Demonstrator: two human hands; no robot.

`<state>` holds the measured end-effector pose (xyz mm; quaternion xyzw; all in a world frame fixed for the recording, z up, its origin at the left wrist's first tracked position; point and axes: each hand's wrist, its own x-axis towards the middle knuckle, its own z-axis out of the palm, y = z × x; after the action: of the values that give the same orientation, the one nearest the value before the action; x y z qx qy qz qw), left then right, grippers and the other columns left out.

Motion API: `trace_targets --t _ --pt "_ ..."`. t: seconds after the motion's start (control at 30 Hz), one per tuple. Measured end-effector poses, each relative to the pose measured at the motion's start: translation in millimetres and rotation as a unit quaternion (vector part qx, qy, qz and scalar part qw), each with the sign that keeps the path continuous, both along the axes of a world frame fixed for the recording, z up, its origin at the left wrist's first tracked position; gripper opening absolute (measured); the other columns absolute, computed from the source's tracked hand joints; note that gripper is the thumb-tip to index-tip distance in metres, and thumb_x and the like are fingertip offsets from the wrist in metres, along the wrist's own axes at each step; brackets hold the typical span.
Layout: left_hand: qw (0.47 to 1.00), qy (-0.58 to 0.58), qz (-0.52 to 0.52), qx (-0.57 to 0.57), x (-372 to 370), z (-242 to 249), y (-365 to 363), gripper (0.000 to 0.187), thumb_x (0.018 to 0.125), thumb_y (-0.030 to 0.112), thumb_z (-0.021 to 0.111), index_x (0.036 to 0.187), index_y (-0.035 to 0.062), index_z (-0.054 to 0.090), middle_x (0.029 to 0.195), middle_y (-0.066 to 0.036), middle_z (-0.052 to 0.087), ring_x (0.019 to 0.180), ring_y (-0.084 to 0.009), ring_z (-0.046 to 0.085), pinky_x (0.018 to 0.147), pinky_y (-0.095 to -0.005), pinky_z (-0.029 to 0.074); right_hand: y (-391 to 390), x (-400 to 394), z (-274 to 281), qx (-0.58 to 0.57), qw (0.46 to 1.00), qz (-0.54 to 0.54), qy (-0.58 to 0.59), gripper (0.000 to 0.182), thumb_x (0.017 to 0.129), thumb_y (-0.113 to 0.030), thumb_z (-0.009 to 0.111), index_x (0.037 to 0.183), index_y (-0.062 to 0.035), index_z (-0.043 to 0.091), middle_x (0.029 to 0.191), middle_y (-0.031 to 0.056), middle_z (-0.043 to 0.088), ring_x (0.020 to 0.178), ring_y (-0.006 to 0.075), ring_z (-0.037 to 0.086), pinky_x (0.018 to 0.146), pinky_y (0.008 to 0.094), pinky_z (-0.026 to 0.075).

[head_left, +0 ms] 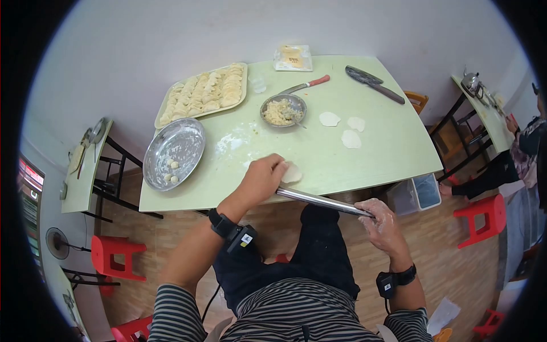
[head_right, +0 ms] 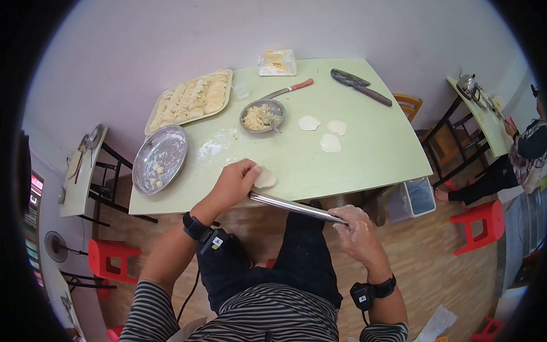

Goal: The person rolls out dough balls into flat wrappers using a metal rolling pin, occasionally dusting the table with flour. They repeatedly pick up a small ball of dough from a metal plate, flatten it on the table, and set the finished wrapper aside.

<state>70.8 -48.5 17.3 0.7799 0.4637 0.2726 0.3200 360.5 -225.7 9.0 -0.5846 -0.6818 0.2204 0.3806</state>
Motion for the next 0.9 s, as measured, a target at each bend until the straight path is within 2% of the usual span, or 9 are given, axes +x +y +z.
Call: trace_targets --t 0.03,0.1,0.23,0.3,0.4,0.5,0.63,0.7,0.9 --pt "1.0 0.0 0.0 0.0 1.9 -6.7 3.8 0.015 0.098 0.014 0.063 0.102 -0.0001 0.068 0.086 -0.015 0.07 0.074 -0.024 0.068 0.072 -0.0391 0.056 -1.6 3.9 -1.5 0.0 1.0 0.0 0.0 0.029 0.086 0.007 0.065 0.114 0.0015 0.067 0.103 0.0131 0.066 0.093 0.0225 0.065 0.083 0.033 0.052" --pt "0.939 -0.206 0.074 -0.266 6.5 -12.9 10.4 0.023 0.099 0.017 0.063 0.108 -0.0036 0.061 0.081 -0.016 0.069 0.071 -0.0206 0.068 0.067 -0.0372 0.054 -6.5 14.0 -6.4 -0.046 0.995 -0.041 0.074 0.031 0.084 0.004 0.066 0.114 -0.001 0.068 0.101 0.011 0.068 0.092 0.0243 0.066 0.085 0.034 0.053" --pt "0.916 -0.184 0.1 -0.341 11.4 -7.6 1.6 0.028 0.099 0.018 0.063 0.115 -0.0043 0.055 0.079 -0.018 0.069 0.072 -0.0225 0.068 0.068 -0.0381 0.053 -21.1 32.6 -26.3 -0.086 0.98 -0.104 0.146 0.031 0.086 0.004 0.066 0.116 -0.0026 0.068 0.102 0.0063 0.067 0.093 0.0171 0.064 0.085 0.0311 0.052" --pt "0.994 -0.005 0.066 -0.082 12.5 -12.8 -7.6 0.027 0.099 0.017 0.062 0.116 -0.0024 0.054 0.082 -0.02 0.069 0.071 -0.0261 0.069 0.069 -0.038 0.054 -22.1 35.0 -32.8 -0.093 0.963 -0.132 0.217 0.033 0.088 0.004 0.066 0.12 -0.003 0.066 0.105 0.0037 0.066 0.095 0.0128 0.062 0.087 0.0286 0.051" --pt "0.981 0.147 0.116 0.053 3.8 0.2 -17.3 0.027 0.098 0.016 0.063 0.119 -0.0011 0.056 0.088 -0.02 0.07 0.072 -0.0324 0.068 0.072 -0.041 0.054 -18.4 23.5 -24.3 -0.078 0.98 -0.12 0.138 0.033 0.088 0.003 0.065 0.121 -0.0012 0.065 0.108 0.006 0.067 0.097 0.0147 0.063 0.09 0.0283 0.05" --pt "0.994 0.073 0.062 0.058 -15.4 -2.7 -18.6 0.031 0.098 0.016 0.061 0.124 -0.001 0.058 0.117 -0.027 0.067 0.108 -0.0428 0.065 0.094 -0.0473 0.051 -8.2 12.0 -25.3 -0.054 0.986 -0.076 0.135 0.033 0.09 0.003 0.064 0.122 -0.0002 0.065 0.109 0.0068 0.067 0.098 0.0164 0.064 0.092 0.0289 0.05" --pt "0.971 0.095 -0.03 0.216 -28.7 -2.2 -22.8 0.042 0.098 0.015 0.062 0.138 0.0027 0.053 0.129 -0.02 0.064 0.121 -0.0394 0.06 0.099 -0.0457 0.049 5.2 -6.4 -10.5 -0.057 0.993 -0.046 0.098 0.029 0.091 0.002 0.063 0.12 0.0007 0.066 0.109 0.0127 0.068 0.096 0.0227 0.067 0.088 0.0331 0.053" --pt "0.949 0.16 -0.1 0.253 -26.5 2.7 -26.5 0.049 0.101 0.016 0.059 0.147 0.0044 0.049 0.151 -0.02 0.049 0.142 -0.0434 0.042 0.111 -0.0496 0.04 11.3 -12.2 -6.5 -0.047 0.995 -0.04 0.083 0.029 0.091 0.002 0.063 0.119 0.0009 0.066 0.108 0.0147 0.068 0.096 0.0255 0.067 0.087 0.0341 0.053" --pt "0.947 0.194 -0.118 0.226 -20.0 -3.3 -7.5 0.053 0.104 0.023 0.053 0.153 0.0057 0.043 0.162 -0.017 0.038 0.15 -0.045 0.031 0.116 -0.0528 0.035 30.3 -20.7 -5.5 -0.002 0.999 -0.034 0.019 0.025 0.091 -0.001 0.064 0.116 0.0021 0.067 0.104 0.0201 0.068 0.095 0.0358 0.066 0.086 0.0402 0.053"
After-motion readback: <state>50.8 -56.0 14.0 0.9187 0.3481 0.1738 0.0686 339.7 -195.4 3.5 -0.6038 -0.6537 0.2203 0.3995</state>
